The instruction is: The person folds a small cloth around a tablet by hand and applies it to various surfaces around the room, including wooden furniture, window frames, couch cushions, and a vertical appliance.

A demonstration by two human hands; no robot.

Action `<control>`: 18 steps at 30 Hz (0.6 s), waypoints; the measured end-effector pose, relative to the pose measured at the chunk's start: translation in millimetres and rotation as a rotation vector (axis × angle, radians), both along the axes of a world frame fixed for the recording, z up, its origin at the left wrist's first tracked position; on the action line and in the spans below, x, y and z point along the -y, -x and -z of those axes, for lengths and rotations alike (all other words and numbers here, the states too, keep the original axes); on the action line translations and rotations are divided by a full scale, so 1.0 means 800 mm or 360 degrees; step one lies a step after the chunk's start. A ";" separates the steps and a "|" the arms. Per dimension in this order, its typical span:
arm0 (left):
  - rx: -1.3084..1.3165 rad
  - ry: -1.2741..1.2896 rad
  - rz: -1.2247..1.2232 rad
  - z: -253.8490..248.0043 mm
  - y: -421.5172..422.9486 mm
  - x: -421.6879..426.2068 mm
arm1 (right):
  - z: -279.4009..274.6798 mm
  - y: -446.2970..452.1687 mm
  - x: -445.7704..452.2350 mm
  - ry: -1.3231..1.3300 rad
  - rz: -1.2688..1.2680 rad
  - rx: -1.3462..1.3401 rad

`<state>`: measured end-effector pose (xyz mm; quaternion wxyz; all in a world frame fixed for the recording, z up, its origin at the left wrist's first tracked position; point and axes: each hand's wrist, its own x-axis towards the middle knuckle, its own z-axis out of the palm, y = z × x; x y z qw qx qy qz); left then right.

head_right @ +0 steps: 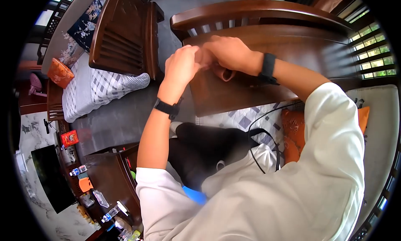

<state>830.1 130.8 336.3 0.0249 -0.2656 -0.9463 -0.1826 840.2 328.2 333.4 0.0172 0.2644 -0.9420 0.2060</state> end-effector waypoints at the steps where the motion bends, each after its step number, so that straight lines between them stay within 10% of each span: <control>1: 0.0019 0.0042 -0.0003 -0.006 0.006 -0.005 | -0.001 0.008 -0.002 0.0013 0.0010 -0.0013; 18: 0.0016 -0.0006 0.0518 0.005 -0.071 -0.119 | -0.018 -0.114 -0.110 -0.0233 0.0227 -0.0013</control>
